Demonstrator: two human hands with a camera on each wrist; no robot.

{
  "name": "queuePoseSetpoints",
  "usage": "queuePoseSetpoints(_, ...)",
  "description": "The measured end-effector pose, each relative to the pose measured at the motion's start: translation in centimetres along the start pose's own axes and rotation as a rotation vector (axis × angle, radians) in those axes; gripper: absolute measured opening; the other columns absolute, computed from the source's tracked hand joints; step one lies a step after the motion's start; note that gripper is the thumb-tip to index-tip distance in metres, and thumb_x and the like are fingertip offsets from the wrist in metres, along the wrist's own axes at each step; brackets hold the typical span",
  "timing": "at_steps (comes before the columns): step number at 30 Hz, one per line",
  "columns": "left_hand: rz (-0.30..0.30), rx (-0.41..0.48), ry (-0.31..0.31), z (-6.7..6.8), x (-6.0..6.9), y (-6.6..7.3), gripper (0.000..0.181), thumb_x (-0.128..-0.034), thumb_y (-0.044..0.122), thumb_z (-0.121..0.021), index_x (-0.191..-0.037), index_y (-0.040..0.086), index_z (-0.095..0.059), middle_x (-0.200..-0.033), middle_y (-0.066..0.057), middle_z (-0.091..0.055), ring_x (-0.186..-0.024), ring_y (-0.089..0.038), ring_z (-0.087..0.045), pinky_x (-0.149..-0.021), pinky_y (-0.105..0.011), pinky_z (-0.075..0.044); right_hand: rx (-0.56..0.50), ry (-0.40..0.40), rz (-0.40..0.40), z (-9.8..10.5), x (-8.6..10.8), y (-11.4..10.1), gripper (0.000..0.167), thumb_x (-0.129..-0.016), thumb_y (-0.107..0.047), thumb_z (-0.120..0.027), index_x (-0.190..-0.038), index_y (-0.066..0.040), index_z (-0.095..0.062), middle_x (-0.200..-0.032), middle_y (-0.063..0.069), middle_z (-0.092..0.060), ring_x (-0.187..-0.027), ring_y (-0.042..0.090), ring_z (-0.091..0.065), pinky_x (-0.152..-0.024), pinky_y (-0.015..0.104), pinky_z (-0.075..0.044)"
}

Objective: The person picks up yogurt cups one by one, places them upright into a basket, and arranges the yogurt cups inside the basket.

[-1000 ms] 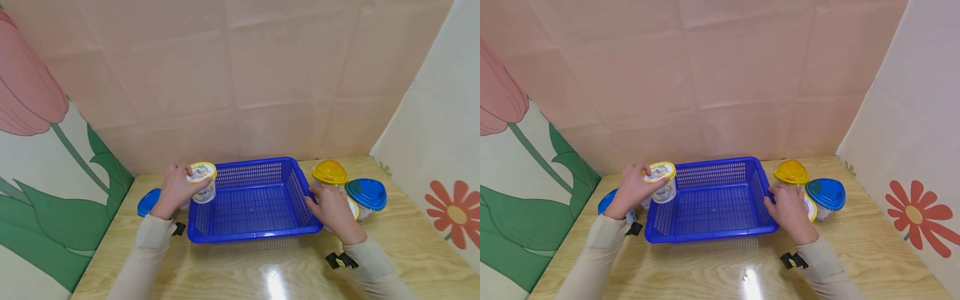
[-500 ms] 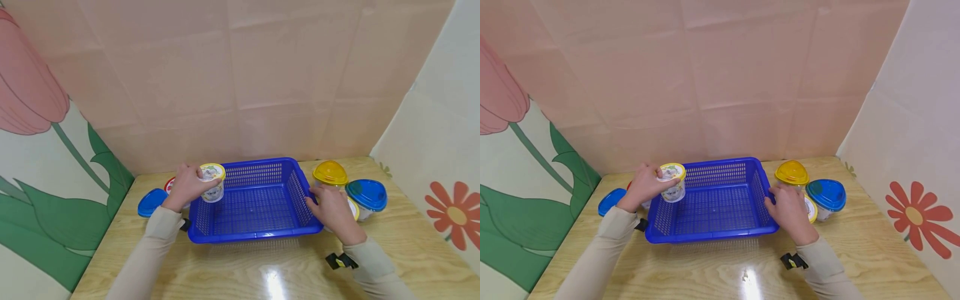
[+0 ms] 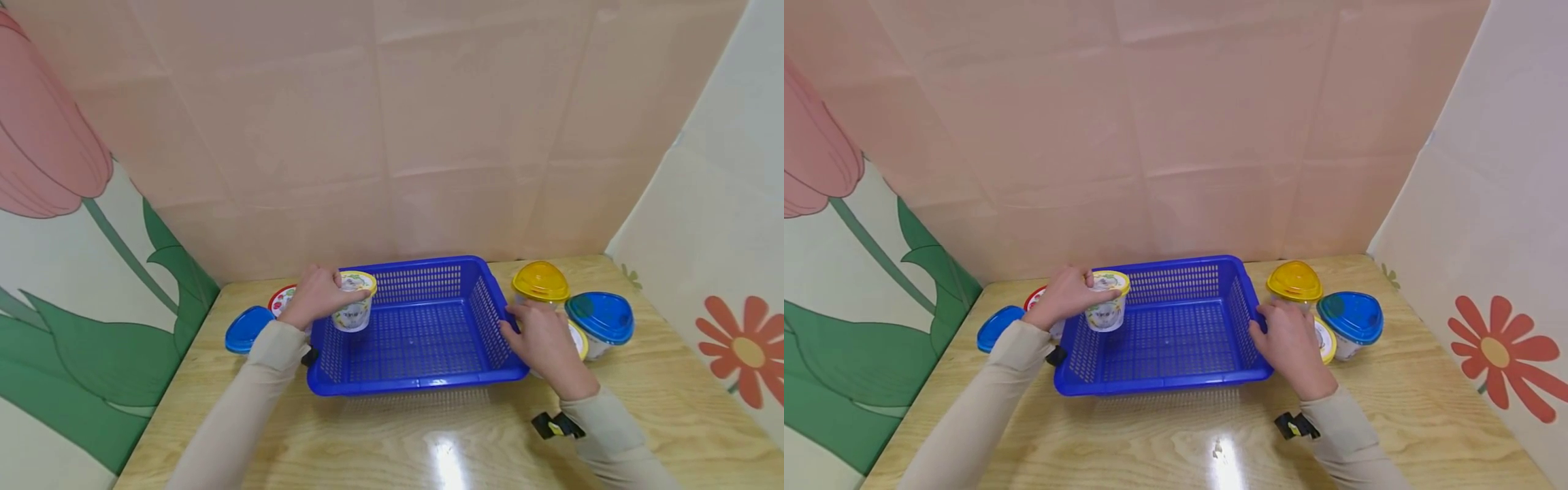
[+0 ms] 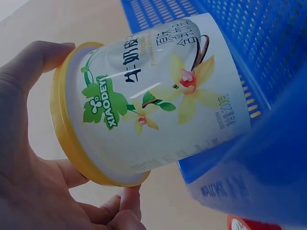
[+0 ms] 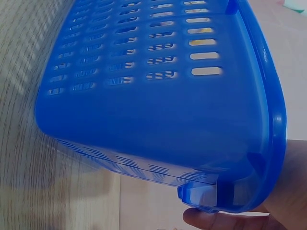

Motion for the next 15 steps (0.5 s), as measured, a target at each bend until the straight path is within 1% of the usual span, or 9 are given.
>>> queuePoseSetpoints(3, -0.016, 0.002, -0.007, -0.1, -0.5, 0.2, 0.059, -0.0738, 0.064, -0.075, -0.073, 0.009, -0.056, -0.08, -0.008, -0.055, -0.09, -0.027, -0.044, -0.075, -0.035, -0.037, -0.003, 0.002, 0.005, 0.0, 0.0, 0.0, 0.034, -0.088, -0.02, -0.073, -0.107, 0.008, -0.072, -0.099, 0.026, -0.071, -0.085, 0.042, -0.066, -0.073, 0.06, -0.047)
queuePoseSetpoints(7, -0.053, -0.025, -0.008, -0.3, -1.0, 0.6, 0.056, -0.0734, 0.06, -0.077, -0.069, 0.009, -0.055, -0.074, -0.006, -0.056, -0.088, -0.028, -0.045, -0.079, -0.037, -0.037, -0.007, 0.004, 0.006, 0.0, 0.0, 0.0, 0.034, -0.088, -0.02, -0.073, -0.107, 0.007, -0.072, -0.098, 0.026, -0.071, -0.084, 0.041, -0.066, -0.073, 0.059, -0.047)
queuePoseSetpoints(9, -0.063, -0.037, -0.012, -0.4, -1.2, 0.7, 0.055, -0.0731, 0.059, -0.078, -0.068, 0.009, -0.055, -0.073, -0.006, -0.056, -0.087, -0.029, -0.045, -0.081, -0.038, -0.036, -0.008, 0.004, 0.005, 0.0, 0.0, 0.0, 0.034, -0.088, -0.02, -0.073, -0.107, 0.008, -0.072, -0.098, 0.025, -0.071, -0.084, 0.041, -0.066, -0.072, 0.058, -0.046)
queuePoseSetpoints(15, -0.061, -0.058, -0.042, -0.9, -1.9, 0.8, 0.055, -0.0736, 0.059, -0.076, -0.065, 0.01, -0.053, -0.071, -0.006, -0.055, -0.087, -0.03, -0.045, -0.084, -0.04, -0.036, -0.015, -0.001, -0.003, 0.1, 0.0, 0.0, 0.034, -0.088, -0.02, -0.073, -0.107, 0.008, -0.072, -0.098, 0.026, -0.071, -0.085, 0.041, -0.066, -0.074, 0.059, -0.046)
Point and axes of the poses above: each hand's wrist, its own x-axis away from the middle knuckle, its own z-axis out of the back of the hand, y = z × x, the point moved 1 cm from there along -x, towards the middle knuckle
